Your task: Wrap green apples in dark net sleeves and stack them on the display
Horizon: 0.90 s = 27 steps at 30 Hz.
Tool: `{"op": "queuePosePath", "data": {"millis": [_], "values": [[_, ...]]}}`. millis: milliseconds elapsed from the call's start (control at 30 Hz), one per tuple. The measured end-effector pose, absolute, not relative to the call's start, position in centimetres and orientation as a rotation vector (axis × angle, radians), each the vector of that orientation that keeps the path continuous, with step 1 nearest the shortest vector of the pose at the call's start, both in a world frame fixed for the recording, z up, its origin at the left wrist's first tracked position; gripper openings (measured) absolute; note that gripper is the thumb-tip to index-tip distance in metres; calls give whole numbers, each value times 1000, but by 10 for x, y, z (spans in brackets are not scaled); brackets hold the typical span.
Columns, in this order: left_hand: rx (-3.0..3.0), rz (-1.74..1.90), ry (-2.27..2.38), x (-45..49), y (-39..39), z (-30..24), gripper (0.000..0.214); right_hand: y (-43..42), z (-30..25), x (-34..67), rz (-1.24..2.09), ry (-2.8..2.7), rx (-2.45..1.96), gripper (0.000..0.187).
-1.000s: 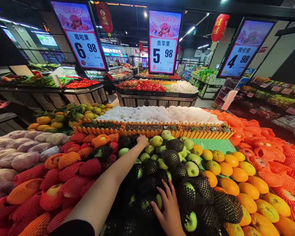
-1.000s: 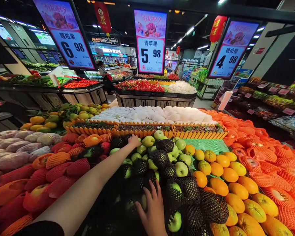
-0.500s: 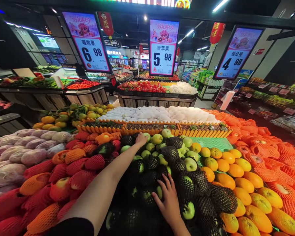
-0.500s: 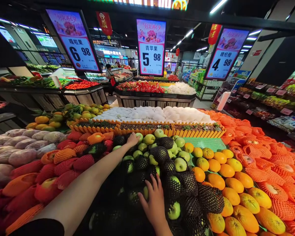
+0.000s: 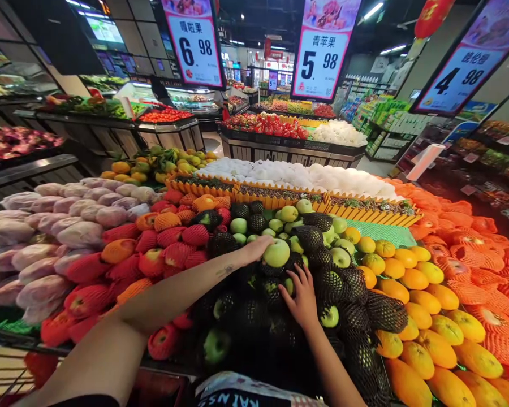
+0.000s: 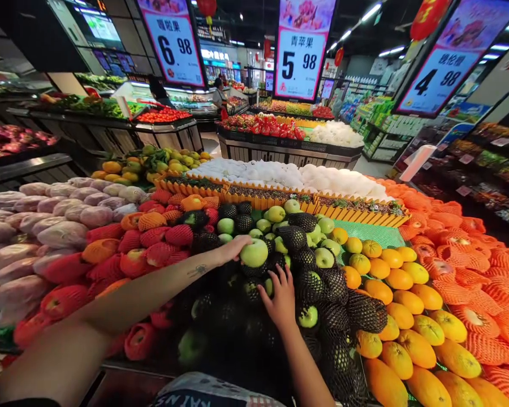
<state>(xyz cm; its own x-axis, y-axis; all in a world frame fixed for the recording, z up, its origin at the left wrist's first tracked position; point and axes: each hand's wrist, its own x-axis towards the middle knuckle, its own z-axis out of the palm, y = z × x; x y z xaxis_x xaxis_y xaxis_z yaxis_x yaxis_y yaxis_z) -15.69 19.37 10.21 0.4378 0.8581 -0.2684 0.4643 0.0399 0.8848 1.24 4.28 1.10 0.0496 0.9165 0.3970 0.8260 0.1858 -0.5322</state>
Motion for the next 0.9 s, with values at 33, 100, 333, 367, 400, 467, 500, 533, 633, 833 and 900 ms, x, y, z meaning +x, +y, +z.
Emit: {"op": "queuePosePath", "data": {"millis": [33,100,333,367,400,467,500,533,633,833,900], "values": [[1609,414,1182,-159,178,98,25,42,11,13,157,-1776,-1621,49],[1669,384,1195,-161,152,90,24,40,12,13,128,-1766,-1580,61],[1938,523,1210,-166,132,82,38,33,41,-9,51,-1928,-1562,74],[1969,544,1189,-169,134,86,37,34,45,-13,52,-1954,-1569,73],[2004,579,1164,-173,136,91,36,35,48,-16,54,-1975,-1580,70],[2098,690,1139,-183,139,100,34,36,51,-20,54,-2010,-1602,64],[2162,753,1158,-189,139,104,32,37,52,-21,53,-2028,-1607,62],[2240,799,1202,-195,138,106,30,37,52,-22,53,-2044,-1608,60],[2472,707,1422,-211,134,104,39,38,50,-23,72,-2064,-1614,58],[2605,506,1542,-231,124,91,13,41,56,-27,134,-2036,-1589,53],[2538,717,1522,-235,118,97,11,38,64,-32,184,-1946,-1520,50]]}}
